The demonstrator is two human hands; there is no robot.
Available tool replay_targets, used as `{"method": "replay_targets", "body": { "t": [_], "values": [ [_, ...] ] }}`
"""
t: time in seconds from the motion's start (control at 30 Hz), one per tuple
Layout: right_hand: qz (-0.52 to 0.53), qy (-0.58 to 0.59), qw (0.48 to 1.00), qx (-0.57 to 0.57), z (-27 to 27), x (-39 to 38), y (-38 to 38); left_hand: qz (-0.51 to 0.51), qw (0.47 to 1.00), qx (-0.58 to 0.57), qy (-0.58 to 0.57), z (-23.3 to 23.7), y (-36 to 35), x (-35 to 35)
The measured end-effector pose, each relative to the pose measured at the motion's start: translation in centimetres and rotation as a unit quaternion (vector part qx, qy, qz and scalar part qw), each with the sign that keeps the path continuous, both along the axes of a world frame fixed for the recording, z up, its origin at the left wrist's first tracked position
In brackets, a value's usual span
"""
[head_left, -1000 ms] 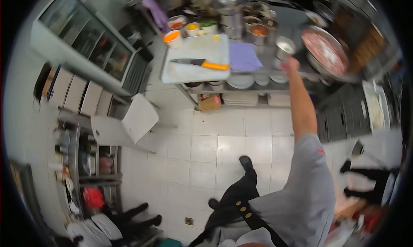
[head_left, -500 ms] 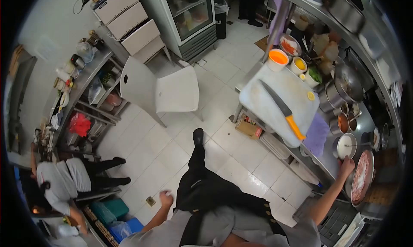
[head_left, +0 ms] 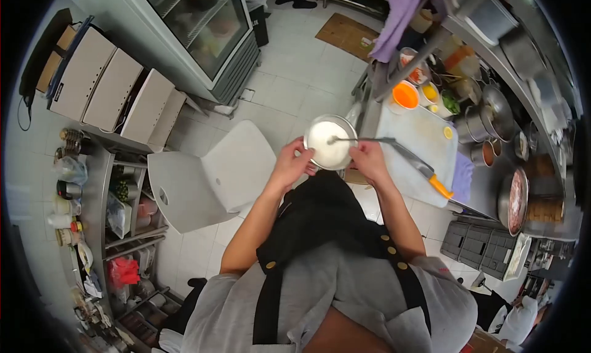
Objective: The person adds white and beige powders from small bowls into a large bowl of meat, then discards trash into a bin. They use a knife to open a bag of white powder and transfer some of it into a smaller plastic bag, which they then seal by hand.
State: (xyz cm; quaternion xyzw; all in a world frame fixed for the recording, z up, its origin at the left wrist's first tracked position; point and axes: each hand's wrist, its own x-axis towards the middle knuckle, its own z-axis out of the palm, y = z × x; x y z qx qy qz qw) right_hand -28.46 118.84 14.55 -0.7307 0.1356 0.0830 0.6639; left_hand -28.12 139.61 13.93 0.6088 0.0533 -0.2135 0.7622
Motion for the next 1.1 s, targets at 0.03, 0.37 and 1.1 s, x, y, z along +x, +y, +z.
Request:
{"method": "replay_targets", "body": {
  "t": [0.03, 0.37, 1.1],
  "values": [
    [0.036, 0.004, 0.999, -0.016, -0.5, 2.3, 1.3, 0.027, 0.999, 0.045, 0.003, 0.4, 1.0, 1.5],
    [0.172, -0.198, 0.962, -0.073, -2.9, 31.2, 7.7, 0.106, 0.987, 0.123, 0.013, -4.7, 6.8, 26.7],
    [-0.497, -0.015, 0.765, -0.41, -0.3, 53.9, -15.5, -0.557, 0.807, 0.119, -0.154, -2.0, -37.5, 76.2]
  ]
}}
